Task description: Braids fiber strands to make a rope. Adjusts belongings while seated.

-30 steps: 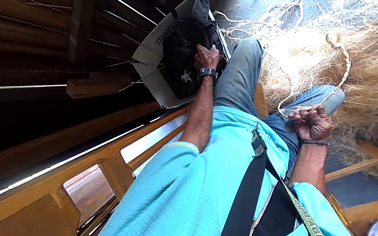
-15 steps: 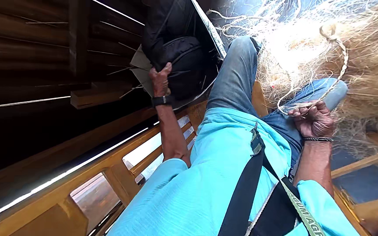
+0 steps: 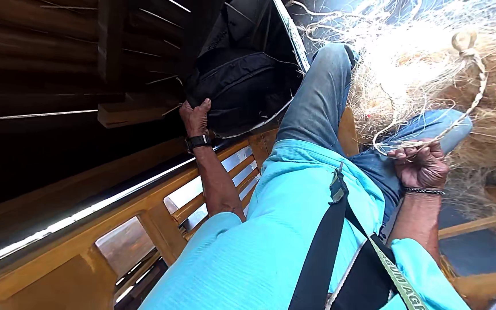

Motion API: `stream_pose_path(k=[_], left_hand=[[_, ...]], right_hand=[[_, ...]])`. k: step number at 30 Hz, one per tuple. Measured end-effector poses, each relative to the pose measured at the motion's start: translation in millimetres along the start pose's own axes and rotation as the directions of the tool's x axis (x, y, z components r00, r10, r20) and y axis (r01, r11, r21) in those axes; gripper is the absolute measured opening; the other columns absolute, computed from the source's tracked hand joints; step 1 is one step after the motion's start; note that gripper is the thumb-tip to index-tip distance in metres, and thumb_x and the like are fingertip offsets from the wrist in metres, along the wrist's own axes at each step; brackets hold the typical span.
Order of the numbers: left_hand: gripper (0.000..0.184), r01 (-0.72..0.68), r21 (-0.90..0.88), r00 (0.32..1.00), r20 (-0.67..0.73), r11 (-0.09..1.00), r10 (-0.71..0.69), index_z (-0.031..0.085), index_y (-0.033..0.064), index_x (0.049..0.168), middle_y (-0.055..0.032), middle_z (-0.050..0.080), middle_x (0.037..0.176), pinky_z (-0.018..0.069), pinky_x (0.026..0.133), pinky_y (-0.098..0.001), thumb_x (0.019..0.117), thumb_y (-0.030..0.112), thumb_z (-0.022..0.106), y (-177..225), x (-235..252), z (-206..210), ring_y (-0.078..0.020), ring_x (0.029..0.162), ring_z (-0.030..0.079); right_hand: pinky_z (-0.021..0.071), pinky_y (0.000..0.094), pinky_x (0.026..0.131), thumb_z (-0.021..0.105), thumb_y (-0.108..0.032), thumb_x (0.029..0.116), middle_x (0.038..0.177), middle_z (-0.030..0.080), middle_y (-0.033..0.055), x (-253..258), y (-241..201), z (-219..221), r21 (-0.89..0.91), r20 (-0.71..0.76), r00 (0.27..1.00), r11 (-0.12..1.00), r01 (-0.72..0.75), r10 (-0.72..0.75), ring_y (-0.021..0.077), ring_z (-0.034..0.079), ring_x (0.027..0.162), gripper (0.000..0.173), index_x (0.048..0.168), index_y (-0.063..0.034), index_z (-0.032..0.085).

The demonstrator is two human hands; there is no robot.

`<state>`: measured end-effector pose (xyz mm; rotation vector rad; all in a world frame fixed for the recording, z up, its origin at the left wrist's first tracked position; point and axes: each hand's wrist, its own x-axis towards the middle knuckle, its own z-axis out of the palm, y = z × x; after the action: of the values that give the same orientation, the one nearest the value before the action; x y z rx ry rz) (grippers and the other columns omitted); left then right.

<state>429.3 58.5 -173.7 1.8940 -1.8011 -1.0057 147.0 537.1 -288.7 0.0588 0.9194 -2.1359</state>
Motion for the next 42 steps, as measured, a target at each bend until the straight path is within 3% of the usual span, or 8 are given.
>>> stream_pose_path(k=[15,25,29,31,34,36,39,42], left_hand=[[0.034,-0.153,-0.091,0.98,0.115,0.984,0.163,0.068,-0.0028,0.11,-0.0119,0.073,0.102,0.0592,0.09,-0.0372,0.0827,0.016,0.079,45,-8,73,-0.0153,0.096,0.071],[0.039,-0.244,0.112,0.95,0.226,0.963,0.214,0.071,0.0007,0.11,-0.0153,0.073,0.103,0.0563,0.091,-0.05,0.085,0.03,0.076,86,-17,170,-0.0263,0.099,0.071],[0.051,-0.266,0.138,0.936,0.273,0.954,0.222,0.068,-0.0016,0.115,-0.0179,0.072,0.107,0.0539,0.095,-0.0516,0.0863,0.04,0.077,91,-26,172,-0.0292,0.104,0.07],[0.05,-0.308,0.118,0.92,0.288,0.944,0.265,0.069,-0.0009,0.112,-0.0159,0.073,0.103,0.0549,0.092,-0.0495,0.091,0.045,0.073,91,-30,160,-0.0267,0.099,0.07],[0.044,-0.343,0.001,0.932,0.124,0.939,0.34,0.068,-0.0001,0.117,-0.0127,0.073,0.104,0.0584,0.09,-0.0414,0.099,0.04,0.063,74,-25,131,-0.0203,0.096,0.071],[0.045,-0.237,-0.021,0.97,-0.054,0.971,0.236,0.064,-0.0006,0.126,-0.0154,0.071,0.114,0.0555,0.096,-0.042,0.1021,0.037,0.057,50,-8,113,-0.0227,0.106,0.069],[0.047,0.081,0.021,0.975,-0.211,0.996,-0.075,0.062,0.0003,0.133,-0.0205,0.065,0.13,0.0469,0.107,-0.0473,0.1089,0.036,0.043,-3,26,101,-0.0301,0.124,0.06],[0.061,0.439,-0.108,0.891,-0.072,0.892,-0.447,0.056,-0.0005,0.14,-0.0238,0.056,0.143,0.0441,0.109,-0.0551,0.1104,0.047,0.032,-53,42,118,-0.0343,0.135,0.052]], right_hand=[[0.063,0.0399,0.081,0.064,-0.015,0.0972,0.086,0.074,0.0015,-1,0,-4,0.023,0.038,0.999,1.0,0.012,-0.013,0.0179,0.073,0.078,0.012,0.104,-0.0191,0.073],[0.0633,0.0408,0.08,0.062,-0.014,0.0983,0.085,0.074,0.002,-1,0,-3,0.021,0.026,0.999,1.0,0.019,-0.019,0.0186,0.073,0.078,0.014,0.104,-0.0177,0.073],[0.0634,0.0405,0.081,0.062,-0.014,0.0982,0.085,0.075,0.0018,-1,0,-2,0.015,0.031,1.0,1.0,0.002,-0.002,0.0186,0.074,0.079,0.014,0.105,-0.0181,0.074],[0.0631,0.0402,0.082,0.063,-0.014,0.0981,0.086,0.075,0.0012,-1,-1,-4,0.018,0.044,0.999,1.0,0.006,-0.007,0.018,0.073,0.08,0.014,0.106,-0.0186,0.074],[0.0634,0.0395,0.081,0.064,-0.014,0.0973,0.086,0.075,0.0007,-1,-1,-3,0.014,0.039,0.999,1.0,0.008,-0.008,0.0171,0.073,0.079,0.013,0.105,-0.019,0.073],[0.0634,0.0393,0.081,0.064,-0.014,0.0974,0.086,0.075,0.0008,-2,-1,-3,0.009,0.039,0.999,1.0,0.007,-0.008,0.017,0.073,0.079,0.013,0.105,-0.0188,0.073],[0.0631,0.0391,0.081,0.065,-0.015,0.097,0.087,0.075,0.0013,-2,-1,-3,0.008,0.049,0.999,1.0,0.01,-0.011,0.0172,0.073,0.079,0.014,0.107,-0.0189,0.074],[0.0631,0.0384,0.081,0.067,-0.018,0.0961,0.086,0.075,0.0001,-1,-3,0,-0.018,0.029,1.0,1.0,0.0,0.001,0.0168,0.073,0.08,0.012,0.106,-0.0197,0.074]])
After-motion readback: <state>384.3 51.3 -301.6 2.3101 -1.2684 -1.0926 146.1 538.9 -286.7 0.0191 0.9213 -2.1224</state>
